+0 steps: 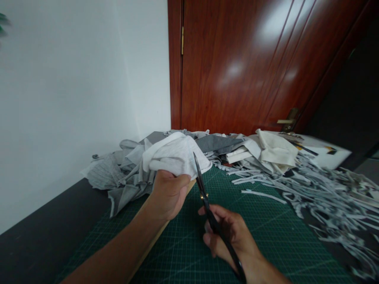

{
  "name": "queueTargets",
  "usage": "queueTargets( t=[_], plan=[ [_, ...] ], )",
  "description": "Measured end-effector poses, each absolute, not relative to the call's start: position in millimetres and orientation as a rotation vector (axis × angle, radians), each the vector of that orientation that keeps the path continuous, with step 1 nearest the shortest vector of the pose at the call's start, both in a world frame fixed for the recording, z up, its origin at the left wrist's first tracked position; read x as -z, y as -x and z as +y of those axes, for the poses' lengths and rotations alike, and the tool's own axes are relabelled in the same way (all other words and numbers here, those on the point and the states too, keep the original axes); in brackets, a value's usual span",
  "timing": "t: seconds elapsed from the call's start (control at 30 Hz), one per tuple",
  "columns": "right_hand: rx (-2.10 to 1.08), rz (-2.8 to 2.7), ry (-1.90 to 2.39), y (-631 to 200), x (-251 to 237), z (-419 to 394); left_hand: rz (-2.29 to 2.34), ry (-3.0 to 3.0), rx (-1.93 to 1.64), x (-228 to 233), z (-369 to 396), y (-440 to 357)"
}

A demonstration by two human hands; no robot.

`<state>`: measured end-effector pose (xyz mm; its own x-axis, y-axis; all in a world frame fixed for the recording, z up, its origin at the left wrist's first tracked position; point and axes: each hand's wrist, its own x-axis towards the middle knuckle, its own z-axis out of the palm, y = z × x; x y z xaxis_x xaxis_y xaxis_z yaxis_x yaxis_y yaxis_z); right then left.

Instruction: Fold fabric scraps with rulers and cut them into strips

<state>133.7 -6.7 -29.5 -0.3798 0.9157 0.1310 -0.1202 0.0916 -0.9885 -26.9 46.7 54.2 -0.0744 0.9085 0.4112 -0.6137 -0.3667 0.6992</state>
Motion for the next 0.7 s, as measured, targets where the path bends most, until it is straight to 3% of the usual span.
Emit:
queueTargets(
  t=[0.7],
  plan=[
    [-1.323, -1.540, 0.952, -135.9, 26.4, -14.2, 0.427, -0.971, -1.643, -54.3, 45.4, 27.3]
  ],
)
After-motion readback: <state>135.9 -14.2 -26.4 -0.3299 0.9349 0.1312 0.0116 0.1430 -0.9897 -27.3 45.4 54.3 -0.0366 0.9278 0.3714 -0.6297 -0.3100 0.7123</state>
